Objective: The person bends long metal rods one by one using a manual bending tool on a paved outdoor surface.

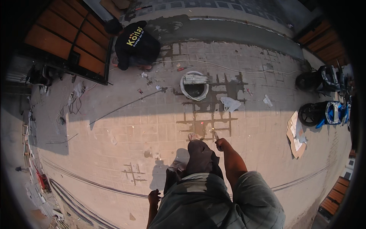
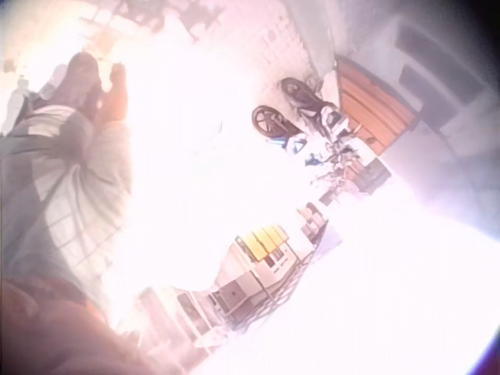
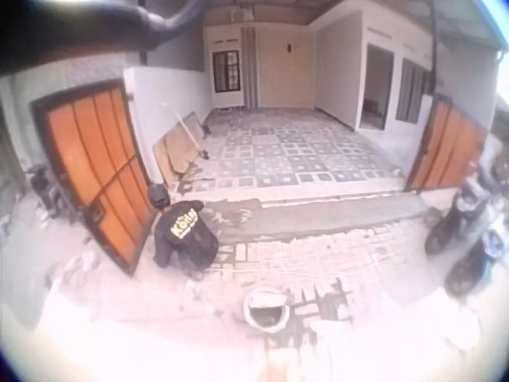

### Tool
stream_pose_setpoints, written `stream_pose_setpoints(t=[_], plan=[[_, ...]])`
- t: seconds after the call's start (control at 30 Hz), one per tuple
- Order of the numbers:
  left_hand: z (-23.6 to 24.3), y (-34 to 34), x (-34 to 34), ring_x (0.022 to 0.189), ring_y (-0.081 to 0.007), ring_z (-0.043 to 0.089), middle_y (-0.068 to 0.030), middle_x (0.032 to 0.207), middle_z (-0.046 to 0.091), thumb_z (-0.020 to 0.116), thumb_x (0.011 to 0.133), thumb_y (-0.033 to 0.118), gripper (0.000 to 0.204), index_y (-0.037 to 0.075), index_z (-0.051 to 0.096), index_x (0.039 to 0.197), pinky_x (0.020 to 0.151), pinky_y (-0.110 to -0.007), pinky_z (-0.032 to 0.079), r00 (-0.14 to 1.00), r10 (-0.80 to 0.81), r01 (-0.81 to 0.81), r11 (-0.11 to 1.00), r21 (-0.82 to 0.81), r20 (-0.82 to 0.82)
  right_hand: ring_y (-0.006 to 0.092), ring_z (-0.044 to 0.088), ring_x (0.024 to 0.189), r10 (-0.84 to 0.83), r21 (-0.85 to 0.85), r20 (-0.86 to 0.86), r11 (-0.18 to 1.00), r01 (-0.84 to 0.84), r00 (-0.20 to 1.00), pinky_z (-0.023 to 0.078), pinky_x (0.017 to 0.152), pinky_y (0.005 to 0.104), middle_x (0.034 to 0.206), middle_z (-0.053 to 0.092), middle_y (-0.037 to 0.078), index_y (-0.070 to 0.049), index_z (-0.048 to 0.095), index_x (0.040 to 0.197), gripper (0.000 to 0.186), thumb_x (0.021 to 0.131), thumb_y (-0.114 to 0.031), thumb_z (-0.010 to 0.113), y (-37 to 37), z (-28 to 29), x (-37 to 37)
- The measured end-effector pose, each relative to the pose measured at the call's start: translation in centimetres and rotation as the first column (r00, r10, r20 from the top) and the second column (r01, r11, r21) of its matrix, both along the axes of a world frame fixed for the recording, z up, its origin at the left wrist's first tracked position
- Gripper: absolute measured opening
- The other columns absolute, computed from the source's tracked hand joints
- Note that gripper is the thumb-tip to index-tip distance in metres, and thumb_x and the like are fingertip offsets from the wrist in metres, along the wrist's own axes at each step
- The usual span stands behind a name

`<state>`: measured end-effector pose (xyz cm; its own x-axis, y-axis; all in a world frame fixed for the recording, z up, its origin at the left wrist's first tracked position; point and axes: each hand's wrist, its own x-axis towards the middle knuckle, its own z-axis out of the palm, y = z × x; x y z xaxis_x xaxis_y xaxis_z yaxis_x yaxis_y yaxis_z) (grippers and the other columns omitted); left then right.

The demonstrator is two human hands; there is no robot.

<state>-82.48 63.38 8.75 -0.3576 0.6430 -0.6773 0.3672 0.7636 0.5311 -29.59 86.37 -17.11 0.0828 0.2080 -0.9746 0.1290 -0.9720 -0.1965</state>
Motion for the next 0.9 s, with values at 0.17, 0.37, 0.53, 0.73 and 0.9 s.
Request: stream_pose_setpoints(t=[0.17, 0.37, 0.53, 0.73, 0.9], plan=[[0.0, 7.2, 5.6, 0.052, -0.0122, 0.056, -0.0083, 0.075, 0.070, 0.065, 0.096, 0.032, 0.031, 0.001, 0.068, 0.091, 0.051, -0.030, 0.045, 0.998, -0.002, 0.008, 0.996, -0.084, 0.070, 0.0247, 0.069, 0.065, -0.199, 0.112, 0.133, 0.976, 0.185, 0.971, 0.053, 0.053, 0.0408, 0.073, 0.066, 0.015, 0.002, 0.069, 0.098, 0.026, 0.093, -0.021, 0.057, -1.5, 3.3, 6.0], [0.5, 13.8, 3.8, 0.050, -0.0084, 0.050, -0.0047, 0.075, 0.068, 0.065, 0.096, 0.031, 0.029, 0.004, 0.066, 0.087, 0.047, -0.025, 0.040, 0.995, 0.002, -0.007, 0.999, 0.050, 0.099, 0.0263, 0.072, 0.072, 0.368, -0.186, 0.299, 0.927, -0.325, 0.880, 0.057, 0.069, 0.0408, 0.093, 0.074, 0.017, 0.001, 0.067, 0.118, 0.037, 0.092, -0.019, 0.051, -2.0, 8.5, 3.5], [-2.7, 15.7, 3.2, 0.055, -0.0102, 0.049, -0.0059, 0.084, 0.067, 0.062, 0.096, 0.035, 0.030, 0.005, 0.064, 0.101, 0.045, -0.026, 0.038, 0.982, -0.078, 0.095, 0.991, -0.093, 0.172, 0.0299, 0.073, 0.070, 0.045, -0.007, 0.281, 0.999, -0.045, 0.959, 0.060, 0.062, 0.0417, 0.093, 0.073, 0.020, 0.004, 0.070, 0.097, 0.029, 0.085, -0.017, 0.054, -6.2, 13.4, 4.6], [-6.1, 16.8, 5.8, 0.054, -0.0142, 0.049, -0.0073, 0.083, 0.066, 0.063, 0.095, 0.034, 0.030, 0.005, 0.064, 0.102, 0.044, -0.029, 0.037, 0.879, -0.447, 0.475, 0.779, -0.410, 0.167, 0.0308, 0.073, 0.068, -0.288, 0.201, 0.416, 0.954, 0.222, 0.863, 0.062, 0.055, 0.0401, 0.094, 0.072, 0.023, 0.005, 0.064, 0.113, 0.037, 0.083, -0.015, 0.059, -24.6, 18.9, 7.6], [-7.1, 19.6, 12.9, 0.043, -0.0133, 0.043, -0.0085, 0.074, 0.063, 0.062, 0.096, 0.035, 0.031, 0.004, 0.061, 0.095, 0.035, -0.029, 0.031, 0.862, -0.478, 0.505, 0.837, -0.210, 0.167, 0.0341, 0.073, 0.076, -0.359, -0.049, 0.486, 0.899, 0.435, 0.797, 0.059, 0.070, 0.0438, 0.094, 0.073, 0.023, 0.003, 0.072, 0.093, 0.030, 0.081, -0.019, 0.055, -42.9, 16.3, 8.2]])
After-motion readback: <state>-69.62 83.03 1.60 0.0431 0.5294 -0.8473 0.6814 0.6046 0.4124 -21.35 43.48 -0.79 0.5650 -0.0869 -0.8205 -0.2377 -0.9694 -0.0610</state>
